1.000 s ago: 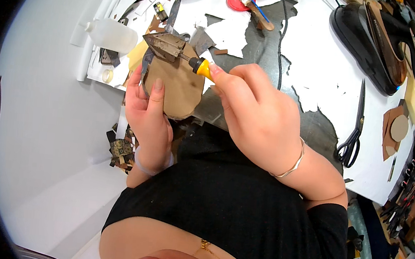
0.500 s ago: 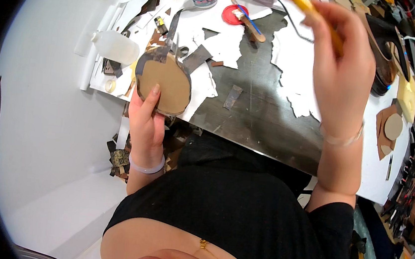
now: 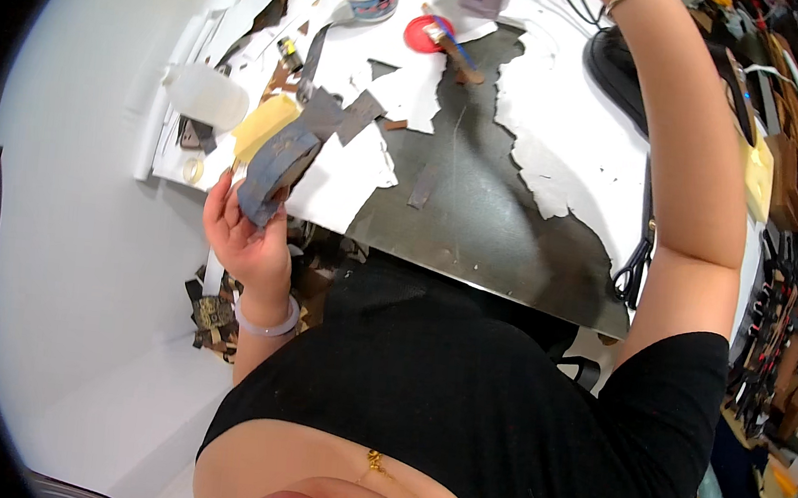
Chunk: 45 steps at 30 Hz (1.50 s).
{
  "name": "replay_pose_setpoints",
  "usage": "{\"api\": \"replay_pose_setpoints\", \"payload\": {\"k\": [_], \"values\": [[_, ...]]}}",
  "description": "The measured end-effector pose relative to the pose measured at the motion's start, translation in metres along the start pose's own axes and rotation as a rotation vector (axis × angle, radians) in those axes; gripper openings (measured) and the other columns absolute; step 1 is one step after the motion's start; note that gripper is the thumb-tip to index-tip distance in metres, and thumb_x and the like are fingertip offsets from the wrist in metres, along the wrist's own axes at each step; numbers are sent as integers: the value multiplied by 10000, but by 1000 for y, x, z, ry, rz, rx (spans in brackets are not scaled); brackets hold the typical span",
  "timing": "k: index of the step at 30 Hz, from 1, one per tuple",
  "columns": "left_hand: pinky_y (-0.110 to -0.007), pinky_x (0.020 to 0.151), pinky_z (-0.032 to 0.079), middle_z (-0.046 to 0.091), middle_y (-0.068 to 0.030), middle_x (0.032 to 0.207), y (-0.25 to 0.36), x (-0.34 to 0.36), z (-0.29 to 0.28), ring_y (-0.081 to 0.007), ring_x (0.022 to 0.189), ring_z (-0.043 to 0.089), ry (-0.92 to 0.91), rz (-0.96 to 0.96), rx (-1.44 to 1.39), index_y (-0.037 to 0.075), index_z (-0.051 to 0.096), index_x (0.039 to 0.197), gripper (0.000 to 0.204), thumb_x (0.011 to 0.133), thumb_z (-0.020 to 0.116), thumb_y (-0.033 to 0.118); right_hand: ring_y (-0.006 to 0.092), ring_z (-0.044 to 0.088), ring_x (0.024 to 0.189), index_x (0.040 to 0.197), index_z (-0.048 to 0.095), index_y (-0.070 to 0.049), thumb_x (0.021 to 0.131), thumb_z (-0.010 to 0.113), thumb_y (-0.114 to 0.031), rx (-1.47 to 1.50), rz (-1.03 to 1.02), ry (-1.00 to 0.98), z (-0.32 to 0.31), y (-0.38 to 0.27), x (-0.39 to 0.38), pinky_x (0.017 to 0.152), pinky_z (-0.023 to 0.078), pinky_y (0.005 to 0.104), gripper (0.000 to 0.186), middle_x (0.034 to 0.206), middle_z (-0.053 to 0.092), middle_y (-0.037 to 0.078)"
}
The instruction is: The person cuts a piece of patterned fabric with scissors, then uses a yellow rotary tool to trim the edges of a circular cardboard piece. The person alternates between cutting and trimming actions throughout the clip.
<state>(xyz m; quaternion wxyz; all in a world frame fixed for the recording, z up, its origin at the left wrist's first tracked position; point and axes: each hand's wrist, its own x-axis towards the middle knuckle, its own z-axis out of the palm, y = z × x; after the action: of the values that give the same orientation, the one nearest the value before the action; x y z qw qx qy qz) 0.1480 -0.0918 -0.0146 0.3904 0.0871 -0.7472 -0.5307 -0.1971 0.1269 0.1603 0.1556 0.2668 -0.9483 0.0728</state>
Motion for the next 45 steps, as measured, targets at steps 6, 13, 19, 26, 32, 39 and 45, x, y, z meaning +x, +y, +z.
{"api": "replay_pose_setpoints", "payload": {"k": [6,13,19,26,32,39,45], "values": [[-348,992,522,577,-204,1303,1,1,-2,-242,1163,615,18,-125,-144,-20,382,1421,707,813,711,-167,348,720,836,880,782,-49,790,727,-351,-183,-57,-165,28,-16,46,777,573,427,320,845,733,190],[-374,1079,462,583,-121,1326,-9,10,-7,-222,1232,573,-18,-539,-771,1,436,1426,667,824,700,-112,316,722,766,824,780,-30,751,750,-349,-138,-81,-351,54,-19,74,740,570,419,329,771,729,174],[-425,1046,486,598,-134,1332,-27,3,-10,-271,1201,607,-31,-799,-962,0,450,1422,595,895,701,117,342,688,694,797,748,25,758,735,-340,-173,-157,-444,83,-2,89,683,539,448,368,737,704,209],[-442,868,567,611,-156,1246,-31,6,-3,-292,1028,653,-133,-844,-951,2,438,1432,672,889,710,290,377,657,674,745,717,40,813,665,-290,-222,-284,-398,96,19,86,620,513,450,340,712,673,231],[-364,844,557,489,-160,1404,-29,8,5,-213,1022,588,-193,-853,-995,88,385,1505,681,915,654,297,373,648,655,688,713,-10,844,662,-270,-329,-578,-275,95,32,84,639,534,452,308,659,648,173],[-402,1076,440,489,-180,1440,-21,-4,10,-252,1252,535,-116,-664,-720,-12,376,1481,602,940,600,132,239,659,781,1010,683,-3,915,710,-376,772,-181,45,50,-69,-60,742,540,365,386,839,687,130],[-368,1118,386,466,-178,1464,-1,10,36,-237,1331,471,-309,-337,-542,-40,388,1464,634,898,663,41,225,686,1025,1279,580,-6,823,847,-220,1318,-36,-698,54,-107,-220,885,559,357,571,1126,695,132]]}}
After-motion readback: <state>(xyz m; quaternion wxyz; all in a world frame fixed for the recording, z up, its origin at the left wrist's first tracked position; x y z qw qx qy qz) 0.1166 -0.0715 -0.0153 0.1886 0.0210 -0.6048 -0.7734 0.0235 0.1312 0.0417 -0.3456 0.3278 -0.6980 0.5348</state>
